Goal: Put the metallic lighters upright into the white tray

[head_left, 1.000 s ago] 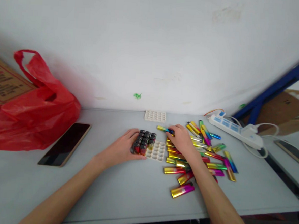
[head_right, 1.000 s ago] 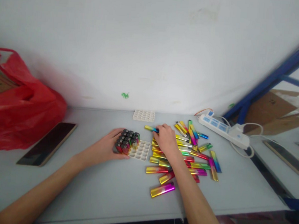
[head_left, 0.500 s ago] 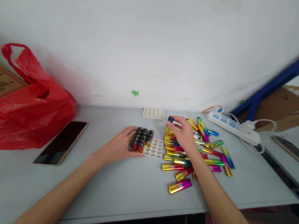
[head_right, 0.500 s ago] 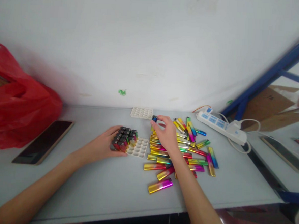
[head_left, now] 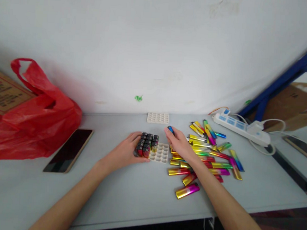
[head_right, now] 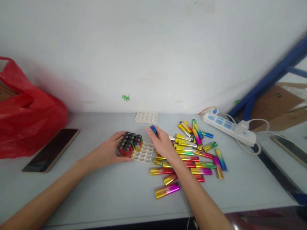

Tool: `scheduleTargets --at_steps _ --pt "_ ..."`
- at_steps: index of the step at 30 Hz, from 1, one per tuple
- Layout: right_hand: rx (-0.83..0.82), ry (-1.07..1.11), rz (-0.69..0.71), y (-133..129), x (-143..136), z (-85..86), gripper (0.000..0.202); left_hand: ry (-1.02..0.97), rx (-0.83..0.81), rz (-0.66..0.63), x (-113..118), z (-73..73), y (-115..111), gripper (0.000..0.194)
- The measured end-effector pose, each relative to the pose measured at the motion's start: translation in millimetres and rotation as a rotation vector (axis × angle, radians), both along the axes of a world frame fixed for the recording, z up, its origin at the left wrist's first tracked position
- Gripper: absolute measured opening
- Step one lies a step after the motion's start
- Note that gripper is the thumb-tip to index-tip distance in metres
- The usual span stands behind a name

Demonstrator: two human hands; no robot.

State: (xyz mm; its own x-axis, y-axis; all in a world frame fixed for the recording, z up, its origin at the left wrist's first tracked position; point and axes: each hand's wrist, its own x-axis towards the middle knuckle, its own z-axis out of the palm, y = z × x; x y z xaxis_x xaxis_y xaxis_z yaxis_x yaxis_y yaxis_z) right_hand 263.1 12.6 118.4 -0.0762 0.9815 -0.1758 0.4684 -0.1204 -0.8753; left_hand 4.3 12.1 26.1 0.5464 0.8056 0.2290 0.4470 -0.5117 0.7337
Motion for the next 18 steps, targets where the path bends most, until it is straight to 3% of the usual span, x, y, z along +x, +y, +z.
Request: scheduleTargets --at_steps 4,8,12,18 --pt "0.100 -0.250 -0.057 -1.8 -3.2 5.2 0.070 0.009 -0.011 0.002 -0.1 0.5 0.8 0.079" --pt "0.231 -0.393 -0.011 -5.8 -3.8 10.5 0.054 -0.017 0.000 0.011 -0.1 0.3 0.2 0.079" --pt "0.273 -0.423 0.020 -6.4 -4.8 13.7 0.043 -0.028 0.019 0.004 -0.7 -0.5 0.0 0.080" --pt "0.244 -0.414 0.034 -7.3 -7.4 14.8 0.053 -0.048 0.006 0.007 -0.5 -2.7 1.0 0.083"
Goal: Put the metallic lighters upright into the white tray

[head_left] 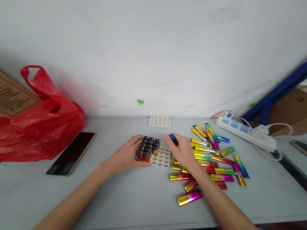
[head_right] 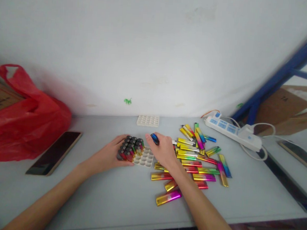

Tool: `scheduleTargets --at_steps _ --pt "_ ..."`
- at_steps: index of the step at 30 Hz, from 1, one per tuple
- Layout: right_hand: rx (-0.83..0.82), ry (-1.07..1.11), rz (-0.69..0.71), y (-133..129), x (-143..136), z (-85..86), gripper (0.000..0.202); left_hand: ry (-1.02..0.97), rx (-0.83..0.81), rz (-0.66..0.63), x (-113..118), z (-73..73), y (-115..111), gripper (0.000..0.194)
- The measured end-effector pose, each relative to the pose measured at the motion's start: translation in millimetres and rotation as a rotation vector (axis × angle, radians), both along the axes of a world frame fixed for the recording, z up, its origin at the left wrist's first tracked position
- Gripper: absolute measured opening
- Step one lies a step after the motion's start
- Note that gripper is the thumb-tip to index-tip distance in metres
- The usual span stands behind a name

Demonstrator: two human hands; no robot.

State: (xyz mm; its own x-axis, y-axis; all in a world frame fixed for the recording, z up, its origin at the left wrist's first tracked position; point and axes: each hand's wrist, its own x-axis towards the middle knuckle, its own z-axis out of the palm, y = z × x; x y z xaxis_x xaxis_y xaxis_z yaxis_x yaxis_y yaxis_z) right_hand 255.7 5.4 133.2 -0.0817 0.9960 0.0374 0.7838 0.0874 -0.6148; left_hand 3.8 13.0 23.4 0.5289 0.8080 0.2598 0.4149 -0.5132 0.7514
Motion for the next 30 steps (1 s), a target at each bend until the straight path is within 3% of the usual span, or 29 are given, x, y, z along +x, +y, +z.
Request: scheduleTargets --at_steps 11,14,20,25,30 --pt "0.007 -0.044 -0.027 -0.8 4.5 -4.2 0.040 -0.004 0.013 0.002 1.0 -3.7 -0.1 0.085" --pt "-0.021 -0.014 0.080 -3.3 11.6 5.8 0.035 0.011 0.006 -0.007 1.1 -3.3 -0.6 0.085" --pt "0.053 -0.133 0.456 -8.5 17.5 32.6 0.028 0.010 -0.015 -0.020 1.8 6.1 -1.1 0.086" --pt "-0.159 -0.138 0.467 -12.1 12.4 36.5 0.029 0.012 -0.013 -0.026 2.0 8.1 -2.0 0.085" --pt "-0.165 -0.171 0.466 -12.3 8.8 23.0 0.026 0.010 -0.037 -0.025 2.5 10.0 -3.7 0.083"
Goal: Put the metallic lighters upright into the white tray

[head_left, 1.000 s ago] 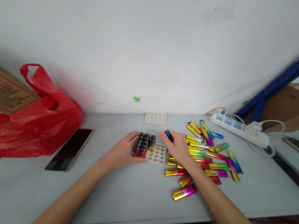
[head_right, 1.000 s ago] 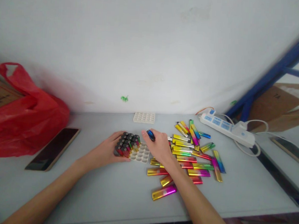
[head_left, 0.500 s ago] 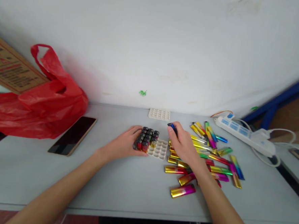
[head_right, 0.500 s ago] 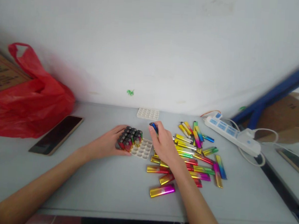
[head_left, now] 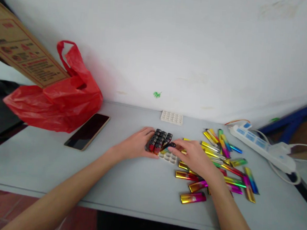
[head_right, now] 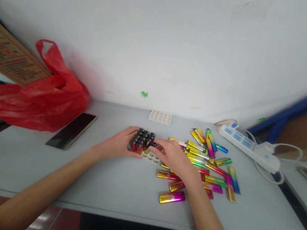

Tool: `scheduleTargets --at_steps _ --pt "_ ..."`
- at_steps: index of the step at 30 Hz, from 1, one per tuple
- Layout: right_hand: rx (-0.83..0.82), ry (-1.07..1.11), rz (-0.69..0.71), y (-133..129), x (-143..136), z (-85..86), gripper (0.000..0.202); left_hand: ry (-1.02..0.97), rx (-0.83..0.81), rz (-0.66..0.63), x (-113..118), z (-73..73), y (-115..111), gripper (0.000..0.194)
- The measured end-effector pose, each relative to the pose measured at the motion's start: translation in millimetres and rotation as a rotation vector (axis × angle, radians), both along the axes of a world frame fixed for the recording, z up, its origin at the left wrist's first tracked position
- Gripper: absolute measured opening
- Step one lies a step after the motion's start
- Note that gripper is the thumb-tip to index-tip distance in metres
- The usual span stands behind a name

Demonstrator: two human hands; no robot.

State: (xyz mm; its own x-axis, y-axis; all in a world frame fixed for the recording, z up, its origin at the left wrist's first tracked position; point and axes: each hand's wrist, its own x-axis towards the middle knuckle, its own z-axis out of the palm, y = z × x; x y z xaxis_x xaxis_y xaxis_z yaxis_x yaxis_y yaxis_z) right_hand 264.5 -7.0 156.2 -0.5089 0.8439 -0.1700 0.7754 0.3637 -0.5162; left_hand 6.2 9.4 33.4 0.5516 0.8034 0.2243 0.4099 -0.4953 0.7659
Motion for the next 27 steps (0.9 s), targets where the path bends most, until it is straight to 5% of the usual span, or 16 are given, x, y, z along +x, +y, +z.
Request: scheduleTargets --at_steps 7,20,27 --pt "0.069 -0.113 0.081 -0.3 2.5 -10.4 0.032 -0.002 0.006 0.006 0.2 0.9 -0.8 0.079" --pt "0.075 -0.256 0.094 -1.6 -6.6 0.2 0.016 -0.027 0.027 0.011 -1.0 -6.2 1.6 0.082" --pt "0.065 -0.396 0.090 -3.9 -15.3 4.3 0.027 -0.022 0.026 0.022 -1.1 -8.3 2.0 0.080"
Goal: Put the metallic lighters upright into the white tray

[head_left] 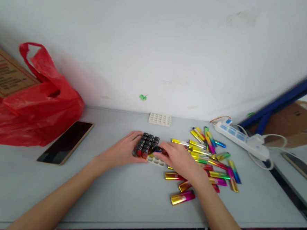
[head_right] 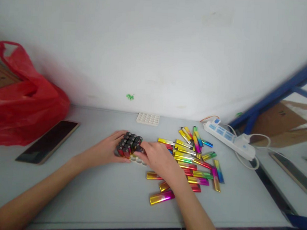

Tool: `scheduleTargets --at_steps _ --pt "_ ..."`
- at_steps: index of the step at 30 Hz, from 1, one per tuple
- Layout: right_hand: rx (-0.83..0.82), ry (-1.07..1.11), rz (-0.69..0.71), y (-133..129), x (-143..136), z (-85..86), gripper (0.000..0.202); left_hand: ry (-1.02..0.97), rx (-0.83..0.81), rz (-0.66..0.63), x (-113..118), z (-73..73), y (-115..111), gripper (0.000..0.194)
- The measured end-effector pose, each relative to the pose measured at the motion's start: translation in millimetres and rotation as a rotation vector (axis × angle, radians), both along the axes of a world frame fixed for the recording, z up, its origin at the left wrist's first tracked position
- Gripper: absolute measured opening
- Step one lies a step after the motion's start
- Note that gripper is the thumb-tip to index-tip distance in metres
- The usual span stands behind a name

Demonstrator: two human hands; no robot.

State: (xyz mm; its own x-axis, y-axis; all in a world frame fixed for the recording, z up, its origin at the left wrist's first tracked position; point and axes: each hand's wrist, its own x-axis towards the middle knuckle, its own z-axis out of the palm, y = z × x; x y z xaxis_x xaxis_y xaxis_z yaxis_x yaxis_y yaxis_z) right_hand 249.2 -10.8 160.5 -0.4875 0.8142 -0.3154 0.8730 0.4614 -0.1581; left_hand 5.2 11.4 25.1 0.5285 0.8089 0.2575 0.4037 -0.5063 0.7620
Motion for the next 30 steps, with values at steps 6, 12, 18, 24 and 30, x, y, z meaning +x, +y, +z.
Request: scheduleTargets --at_steps 6,12,18,24,30 --pt "0.016 -0.035 0.012 -0.4 -5.6 6.1 0.028 0.026 0.016 0.000 -1.0 -2.9 1.4 0.073" --pt "0.020 -0.027 0.036 -2.6 -7.2 5.7 0.029 0.035 0.014 0.008 -1.9 0.9 1.9 0.071" --pt "0.050 -0.101 -0.015 -1.5 -16.9 -2.8 0.042 0.042 -0.002 -0.002 -1.0 4.3 2.1 0.065" --pt "0.020 0.104 -0.066 13.0 21.2 2.6 0.051 0.015 -0.011 0.009 -0.4 4.8 2.1 0.070" --pt "0.260 0.116 -0.259 28.4 110.2 12.4 0.022 0.031 -0.008 0.010 -0.2 6.0 0.9 0.068"
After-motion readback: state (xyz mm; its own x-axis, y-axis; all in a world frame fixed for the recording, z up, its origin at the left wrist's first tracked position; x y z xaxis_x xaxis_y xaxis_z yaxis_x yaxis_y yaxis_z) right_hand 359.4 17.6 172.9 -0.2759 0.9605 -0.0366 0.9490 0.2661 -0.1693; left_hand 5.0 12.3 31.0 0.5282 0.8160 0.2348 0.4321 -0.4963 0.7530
